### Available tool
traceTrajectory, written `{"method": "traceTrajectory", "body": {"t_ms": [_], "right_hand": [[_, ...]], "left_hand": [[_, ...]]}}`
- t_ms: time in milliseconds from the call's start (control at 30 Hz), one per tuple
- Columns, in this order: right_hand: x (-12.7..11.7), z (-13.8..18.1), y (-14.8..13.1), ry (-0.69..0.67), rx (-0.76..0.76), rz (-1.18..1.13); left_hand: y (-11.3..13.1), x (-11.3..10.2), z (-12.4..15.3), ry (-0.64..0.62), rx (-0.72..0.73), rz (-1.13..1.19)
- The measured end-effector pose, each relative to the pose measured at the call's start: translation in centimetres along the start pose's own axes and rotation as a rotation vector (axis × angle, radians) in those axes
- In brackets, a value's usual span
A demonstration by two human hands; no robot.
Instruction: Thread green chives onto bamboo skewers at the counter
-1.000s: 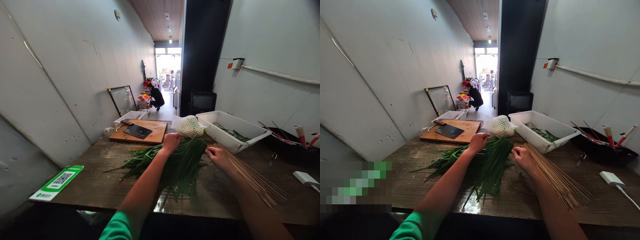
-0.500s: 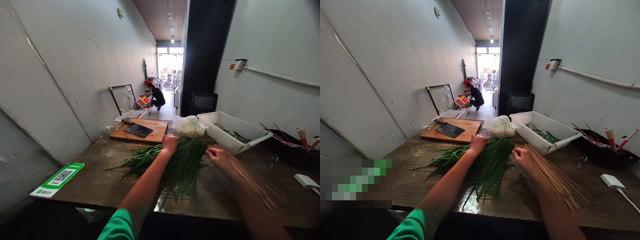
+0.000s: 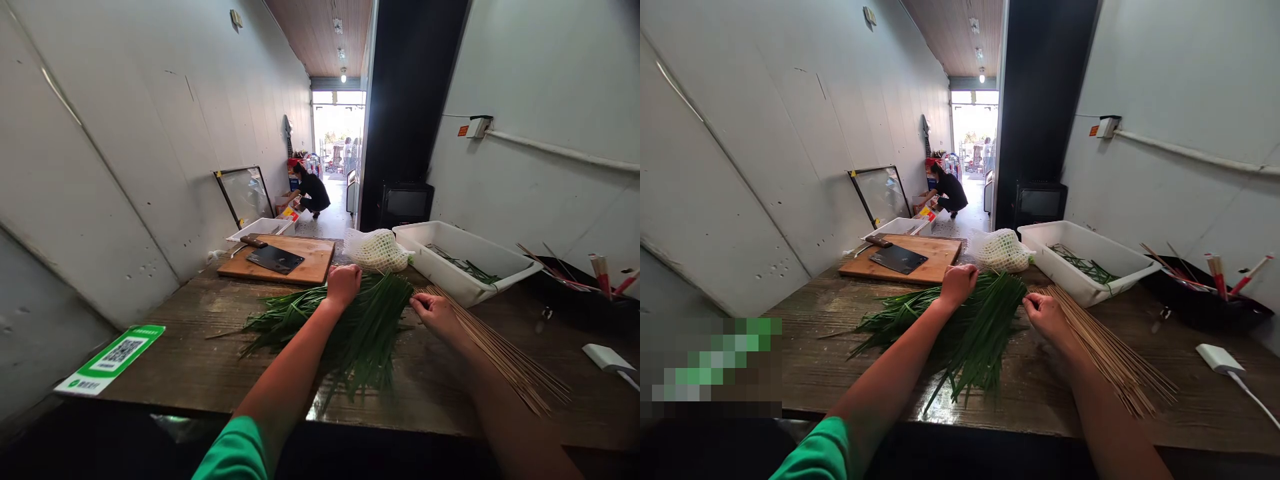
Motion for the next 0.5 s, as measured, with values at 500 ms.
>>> {"method": "traceTrajectory", "body": {"t_ms": [500], "right_hand": [[0.02,0.09,0.07,0.002,0.008,-0.008]], "left_hand": [[1.09,-0.25,-0.37,-0.082,-0.272,0.791]]}}
Point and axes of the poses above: each hand's wrist, its own z-axis away from the middle knuckle, its own x-axis out of the palm, y = z × x, the point moved 2 cm from there along -z, towards the middle knuckle, and after that the axes turned 6 degrees about y, right-handed, at the moved point
